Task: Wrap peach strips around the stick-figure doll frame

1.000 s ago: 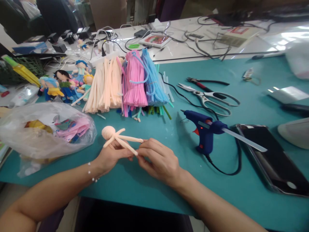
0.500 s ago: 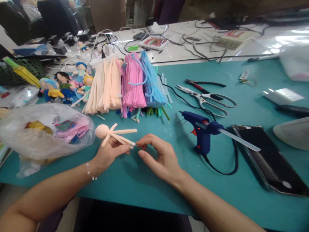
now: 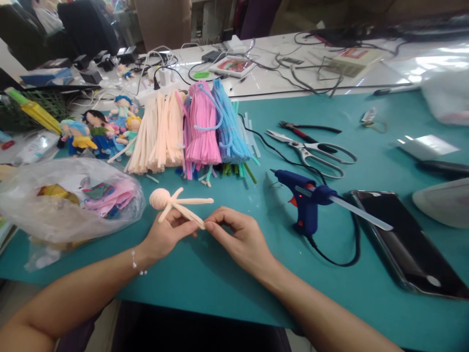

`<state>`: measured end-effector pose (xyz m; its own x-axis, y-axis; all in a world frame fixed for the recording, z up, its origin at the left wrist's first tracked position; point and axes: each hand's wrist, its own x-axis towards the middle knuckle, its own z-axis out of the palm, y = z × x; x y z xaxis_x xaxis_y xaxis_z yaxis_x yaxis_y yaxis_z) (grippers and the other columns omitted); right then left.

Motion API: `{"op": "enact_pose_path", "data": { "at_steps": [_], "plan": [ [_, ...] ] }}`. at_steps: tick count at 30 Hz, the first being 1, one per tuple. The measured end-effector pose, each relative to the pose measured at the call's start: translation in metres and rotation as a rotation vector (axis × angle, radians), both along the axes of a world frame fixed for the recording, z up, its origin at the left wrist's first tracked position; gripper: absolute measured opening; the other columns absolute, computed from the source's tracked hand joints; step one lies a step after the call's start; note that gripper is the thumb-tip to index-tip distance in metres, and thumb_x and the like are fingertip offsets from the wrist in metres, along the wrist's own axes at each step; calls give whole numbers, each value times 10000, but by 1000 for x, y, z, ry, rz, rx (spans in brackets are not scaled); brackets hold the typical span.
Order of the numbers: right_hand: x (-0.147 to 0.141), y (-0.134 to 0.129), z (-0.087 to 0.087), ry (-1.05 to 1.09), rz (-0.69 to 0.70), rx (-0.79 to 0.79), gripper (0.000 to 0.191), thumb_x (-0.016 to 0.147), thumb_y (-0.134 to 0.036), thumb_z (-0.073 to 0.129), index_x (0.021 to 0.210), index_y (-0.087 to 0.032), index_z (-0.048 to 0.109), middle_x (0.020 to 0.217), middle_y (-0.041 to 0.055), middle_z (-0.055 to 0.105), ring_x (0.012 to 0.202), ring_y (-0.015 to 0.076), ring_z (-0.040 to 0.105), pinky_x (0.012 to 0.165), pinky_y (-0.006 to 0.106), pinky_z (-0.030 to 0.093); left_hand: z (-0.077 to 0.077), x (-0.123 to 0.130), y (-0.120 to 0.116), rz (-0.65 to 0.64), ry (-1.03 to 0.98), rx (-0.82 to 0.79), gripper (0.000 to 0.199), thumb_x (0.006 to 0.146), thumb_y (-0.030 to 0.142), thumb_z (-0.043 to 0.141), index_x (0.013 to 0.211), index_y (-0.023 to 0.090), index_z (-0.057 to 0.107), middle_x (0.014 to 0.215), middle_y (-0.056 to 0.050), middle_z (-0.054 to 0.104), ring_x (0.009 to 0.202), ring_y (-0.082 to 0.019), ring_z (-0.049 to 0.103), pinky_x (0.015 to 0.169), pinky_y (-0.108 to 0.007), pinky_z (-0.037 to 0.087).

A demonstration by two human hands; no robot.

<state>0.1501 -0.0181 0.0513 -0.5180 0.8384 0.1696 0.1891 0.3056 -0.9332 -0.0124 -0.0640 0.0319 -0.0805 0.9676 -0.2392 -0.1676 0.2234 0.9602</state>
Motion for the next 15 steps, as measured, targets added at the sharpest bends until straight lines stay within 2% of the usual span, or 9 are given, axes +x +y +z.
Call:
{"op": "enact_pose_path", "data": {
  "at_steps": [5,10,12,15],
  "plan": [
    [-1,-2,-3,35,28,25,182,821,-162,549,655,-165,626,651,10,639,598,113,578,585,216,430,-5,-1,0,3,-31,-16,173,662,273,706,776,142,704,674,-26,689,557,-123,600,591,-262,515],
    [-3,-4,-6,44,54,-13,168,813,-163,564,660,-168,633,663,12,657,609,115,583,613,227,440,-7,-2,0,-17,-60,12,113,690,250,678,724,144,694,616,-14,665,550,-121,593,582,-253,500],
    [-3,-4,-6,49,69,-79,164,810,-187,570,667,-166,647,684,22,664,638,125,593,635,238,450,-7,-3,0,-22,-61,26,99,690,243,673,702,146,687,607,-12,663,550,-123,592,581,-253,499],
    [-2,-3,-5,77,95,-269,195,812,-256,564,681,-154,665,715,40,660,663,136,598,621,242,474,-6,-3,1,-20,-52,39,112,678,256,678,686,145,680,620,-21,673,545,-128,591,577,-265,504]
  ]
}}
